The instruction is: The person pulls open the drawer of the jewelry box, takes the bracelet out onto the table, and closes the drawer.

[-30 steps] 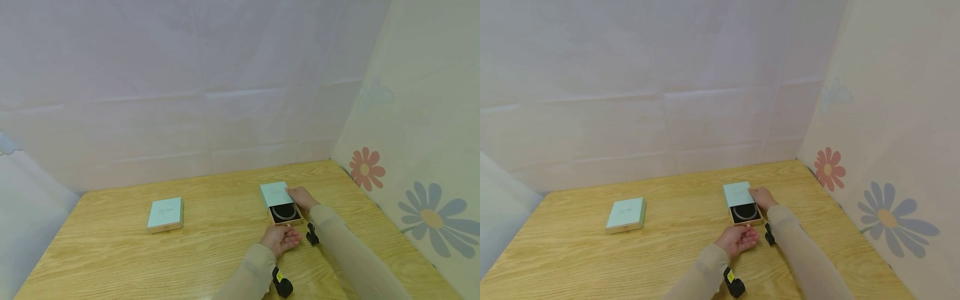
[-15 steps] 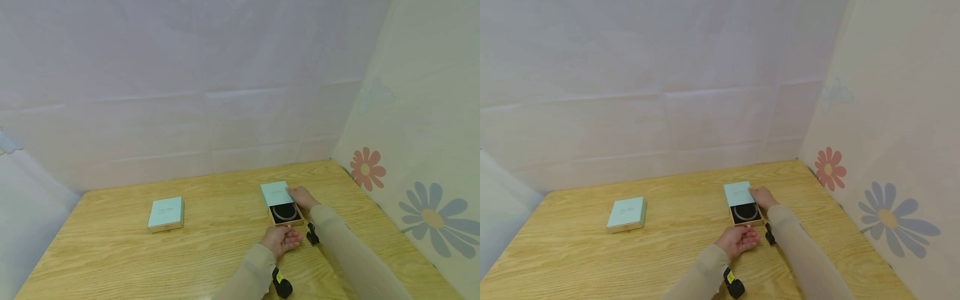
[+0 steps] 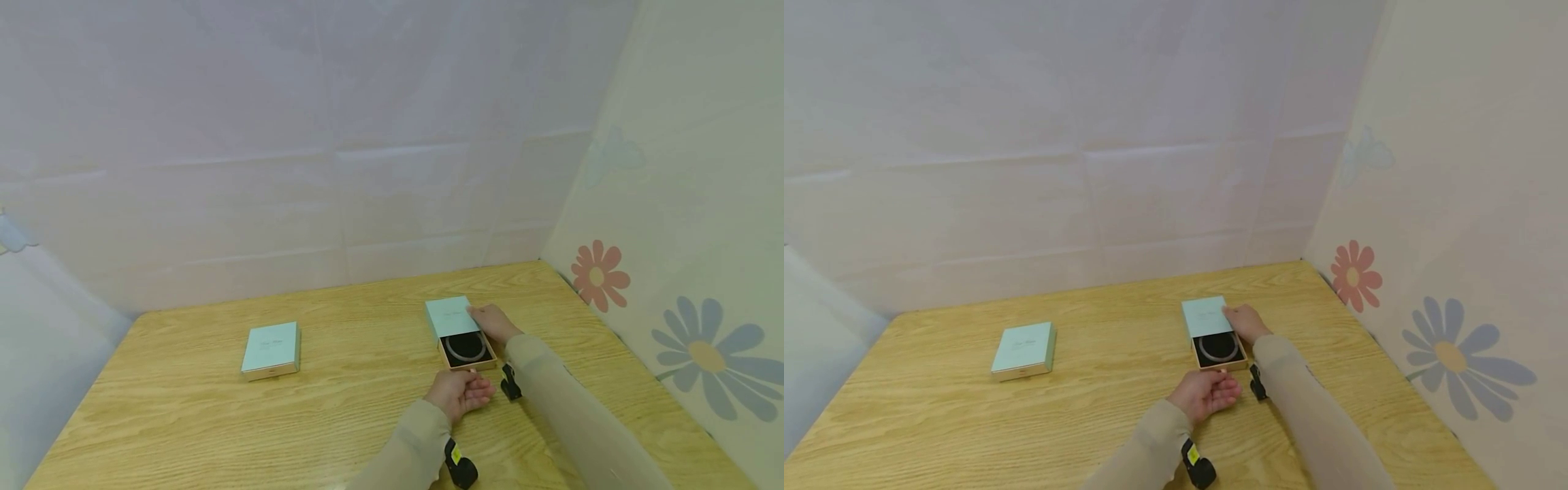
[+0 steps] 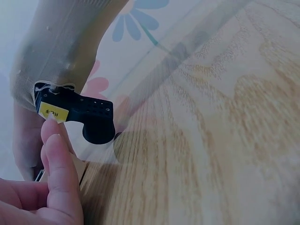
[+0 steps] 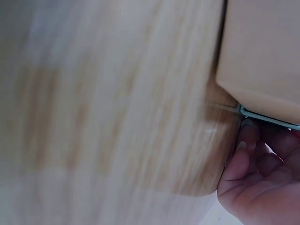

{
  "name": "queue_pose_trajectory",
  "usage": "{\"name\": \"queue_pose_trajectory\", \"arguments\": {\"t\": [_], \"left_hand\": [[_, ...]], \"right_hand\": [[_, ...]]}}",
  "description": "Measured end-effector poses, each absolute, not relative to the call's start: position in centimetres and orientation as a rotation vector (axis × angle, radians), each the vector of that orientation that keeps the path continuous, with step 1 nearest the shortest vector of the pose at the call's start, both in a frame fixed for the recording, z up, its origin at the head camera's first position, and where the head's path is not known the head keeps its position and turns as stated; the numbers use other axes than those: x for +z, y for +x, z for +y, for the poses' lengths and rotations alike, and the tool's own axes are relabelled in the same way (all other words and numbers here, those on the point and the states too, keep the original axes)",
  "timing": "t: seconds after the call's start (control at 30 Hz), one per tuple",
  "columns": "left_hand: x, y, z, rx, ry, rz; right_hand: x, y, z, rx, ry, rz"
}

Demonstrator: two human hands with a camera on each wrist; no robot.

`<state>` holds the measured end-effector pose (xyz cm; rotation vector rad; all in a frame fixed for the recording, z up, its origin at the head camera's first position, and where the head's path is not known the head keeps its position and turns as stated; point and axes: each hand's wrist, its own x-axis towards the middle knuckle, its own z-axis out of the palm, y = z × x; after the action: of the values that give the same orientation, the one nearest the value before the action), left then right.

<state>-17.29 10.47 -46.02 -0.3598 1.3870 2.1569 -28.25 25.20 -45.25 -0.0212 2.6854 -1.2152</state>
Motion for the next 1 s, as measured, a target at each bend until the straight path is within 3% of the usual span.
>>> {"name": "queue_pose_trajectory", "arguments": {"t": [1.0], "left_hand": [[-45.60, -16.58, 10.28, 2.118, -0.345, 1.403]], "right_hand": [[-44.92, -28.10, 25.22, -1.177, -0.031, 2.720]]}}
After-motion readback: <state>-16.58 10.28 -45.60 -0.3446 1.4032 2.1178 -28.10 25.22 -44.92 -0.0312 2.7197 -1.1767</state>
